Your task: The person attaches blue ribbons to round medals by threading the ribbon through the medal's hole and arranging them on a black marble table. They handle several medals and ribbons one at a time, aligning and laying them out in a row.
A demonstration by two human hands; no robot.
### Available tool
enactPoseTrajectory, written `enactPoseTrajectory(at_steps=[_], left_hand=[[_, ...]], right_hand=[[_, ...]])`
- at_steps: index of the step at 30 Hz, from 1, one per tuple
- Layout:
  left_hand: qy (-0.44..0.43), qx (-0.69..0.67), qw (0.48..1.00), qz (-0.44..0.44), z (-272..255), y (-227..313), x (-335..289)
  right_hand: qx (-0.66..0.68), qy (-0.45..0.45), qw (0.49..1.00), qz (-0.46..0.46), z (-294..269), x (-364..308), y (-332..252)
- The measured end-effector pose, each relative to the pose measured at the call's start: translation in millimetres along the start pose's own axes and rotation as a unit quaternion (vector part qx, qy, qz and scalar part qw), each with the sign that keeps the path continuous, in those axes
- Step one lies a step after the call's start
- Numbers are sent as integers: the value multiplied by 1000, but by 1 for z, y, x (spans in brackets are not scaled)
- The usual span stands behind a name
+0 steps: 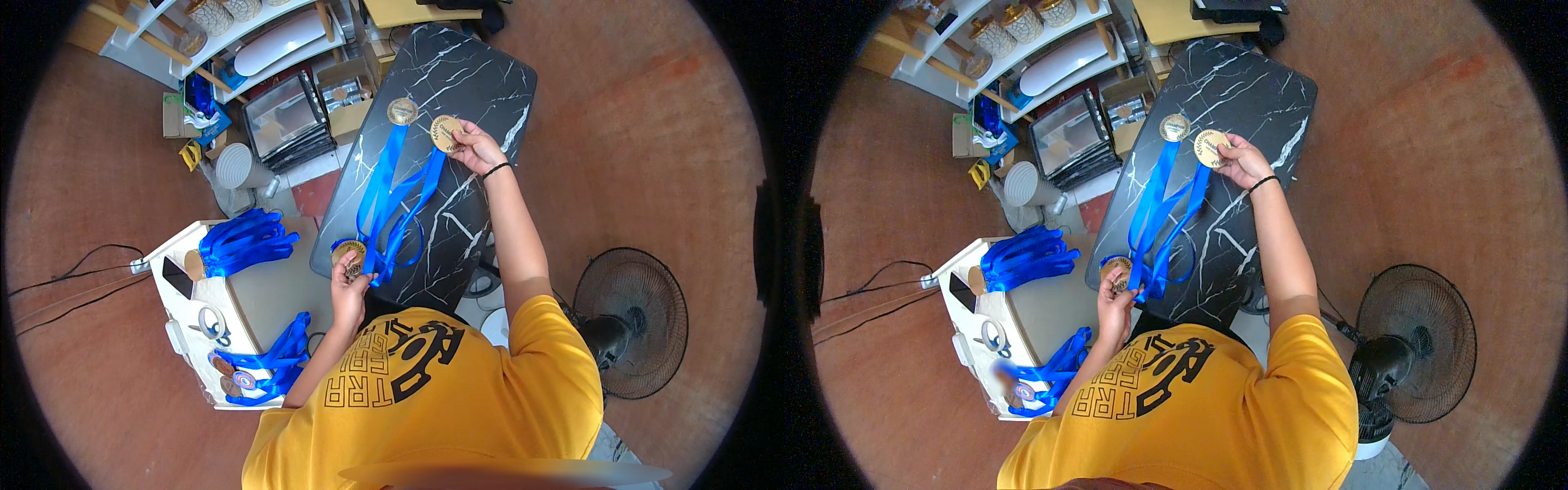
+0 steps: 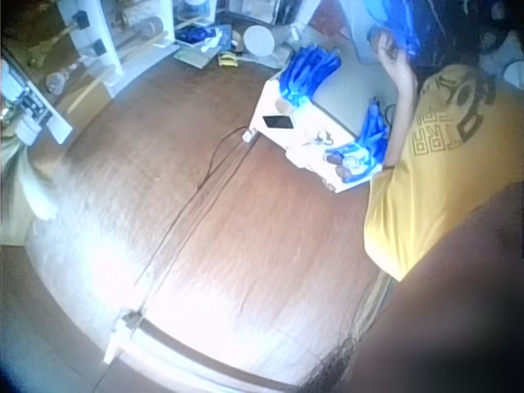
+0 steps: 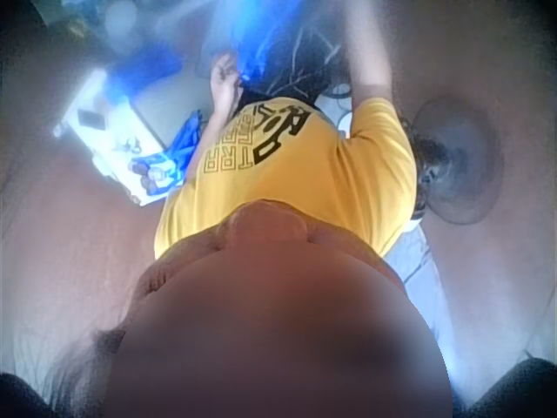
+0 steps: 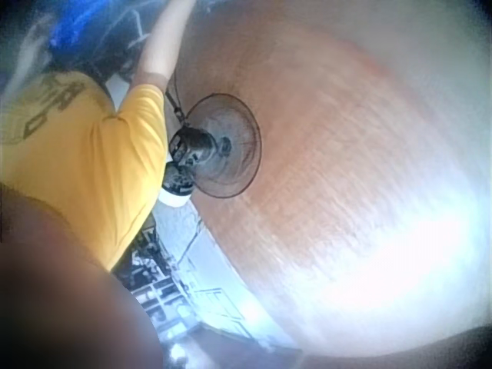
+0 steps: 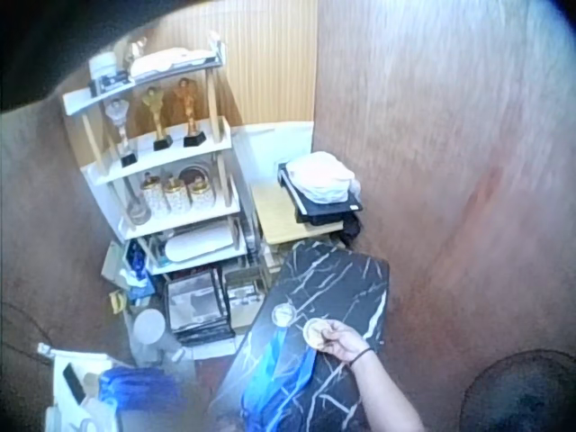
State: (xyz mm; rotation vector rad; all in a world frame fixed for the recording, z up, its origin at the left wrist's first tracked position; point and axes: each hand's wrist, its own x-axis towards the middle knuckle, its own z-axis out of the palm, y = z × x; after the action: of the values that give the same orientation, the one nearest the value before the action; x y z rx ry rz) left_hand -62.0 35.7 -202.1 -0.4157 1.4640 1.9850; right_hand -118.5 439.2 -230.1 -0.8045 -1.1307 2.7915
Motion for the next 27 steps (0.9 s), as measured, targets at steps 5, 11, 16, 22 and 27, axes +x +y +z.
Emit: enactPoseTrajectory(at_steps=[5,11,16,22,27], left_hand=[[-16,15,998,59,-2,-1,-8],[5,111,976,188,-6,13,-26],[51,159,930,329,-5,50,-31],[128,126,897,404,-9,107,-47],[12,-53,922,383,-12,148,-71]], right_hand=[[-8,-22,998,-52,20,-31,-18],[-24,-76,987,-140,52,-101,-68],[-13,-186,966,-176,89,-176,-101],[5,-266,934,-238,122,-267,-112],[-74,-306,920,-232,122,-334,-121]])
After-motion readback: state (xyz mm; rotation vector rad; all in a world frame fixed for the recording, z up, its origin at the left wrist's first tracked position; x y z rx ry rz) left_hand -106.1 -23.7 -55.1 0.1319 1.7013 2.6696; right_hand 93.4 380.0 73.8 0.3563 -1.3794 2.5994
